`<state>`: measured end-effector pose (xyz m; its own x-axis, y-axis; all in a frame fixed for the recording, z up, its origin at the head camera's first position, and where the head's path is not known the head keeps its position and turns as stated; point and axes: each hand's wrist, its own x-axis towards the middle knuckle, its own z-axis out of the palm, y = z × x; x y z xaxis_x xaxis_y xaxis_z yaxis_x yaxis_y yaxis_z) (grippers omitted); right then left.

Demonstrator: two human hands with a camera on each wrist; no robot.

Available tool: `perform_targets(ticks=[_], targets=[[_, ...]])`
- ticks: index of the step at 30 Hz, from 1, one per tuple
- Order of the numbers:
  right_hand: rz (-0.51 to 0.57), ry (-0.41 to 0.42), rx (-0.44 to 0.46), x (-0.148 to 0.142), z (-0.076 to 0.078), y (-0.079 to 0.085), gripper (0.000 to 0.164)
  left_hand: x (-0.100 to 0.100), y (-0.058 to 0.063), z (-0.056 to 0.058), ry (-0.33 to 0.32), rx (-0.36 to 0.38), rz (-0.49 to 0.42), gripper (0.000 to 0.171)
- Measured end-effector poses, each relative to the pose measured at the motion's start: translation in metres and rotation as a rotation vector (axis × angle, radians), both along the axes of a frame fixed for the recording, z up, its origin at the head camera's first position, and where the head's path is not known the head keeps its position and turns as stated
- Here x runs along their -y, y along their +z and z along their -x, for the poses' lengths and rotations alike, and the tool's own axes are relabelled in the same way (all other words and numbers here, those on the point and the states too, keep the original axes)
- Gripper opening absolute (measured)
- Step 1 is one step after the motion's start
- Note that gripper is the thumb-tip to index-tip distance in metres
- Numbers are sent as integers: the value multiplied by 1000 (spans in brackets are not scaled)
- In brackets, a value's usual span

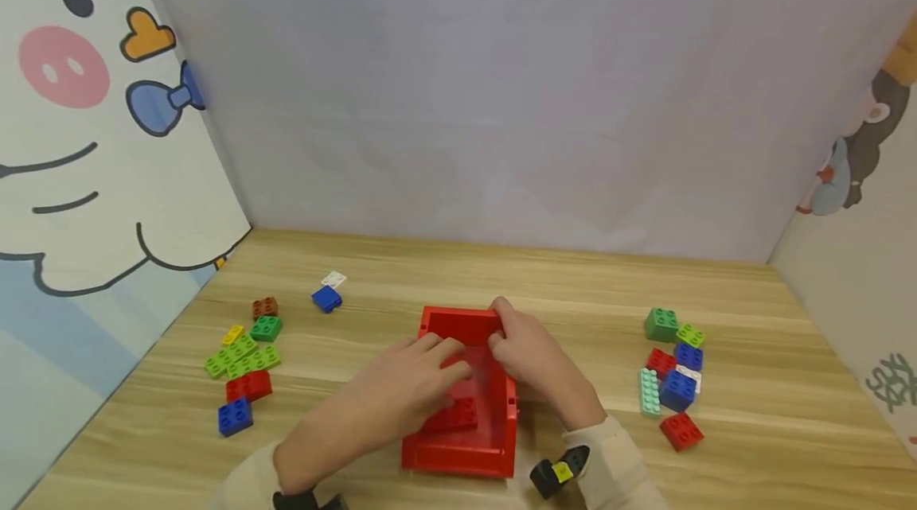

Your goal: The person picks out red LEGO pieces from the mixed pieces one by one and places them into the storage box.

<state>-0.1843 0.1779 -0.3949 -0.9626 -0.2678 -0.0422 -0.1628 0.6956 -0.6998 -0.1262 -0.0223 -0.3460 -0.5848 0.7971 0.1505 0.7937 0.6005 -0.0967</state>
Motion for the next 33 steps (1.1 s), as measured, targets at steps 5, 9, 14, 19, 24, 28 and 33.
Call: perform_targets(ticks=[5, 9, 14, 19, 24, 28, 33], targets=[[-8, 5, -16, -1, 0, 0, 21, 3, -1, 0, 7, -9, 17, 28], [-8, 7, -25, -1, 1, -1, 22, 7, -2, 0, 27, -4, 19, 28], [-17, 5, -28, -1, 1, -1, 22, 10, -2, -1, 40, 1, 28, 27], [-5, 9, -28, 0, 0, -2, 22, 12, -3, -2, 42, 7, 26, 29], [11, 0, -6, 1, -1, -3, 22, 14, -3, -3, 47, 9, 22, 29], [-1, -7, -19, 1, 0, -3, 22, 15, -1, -4, 53, 24, 30, 32], [-12, -5, -36, 1, 0, -1, 21, 18, 2, -4, 72, 44, 37, 34]])
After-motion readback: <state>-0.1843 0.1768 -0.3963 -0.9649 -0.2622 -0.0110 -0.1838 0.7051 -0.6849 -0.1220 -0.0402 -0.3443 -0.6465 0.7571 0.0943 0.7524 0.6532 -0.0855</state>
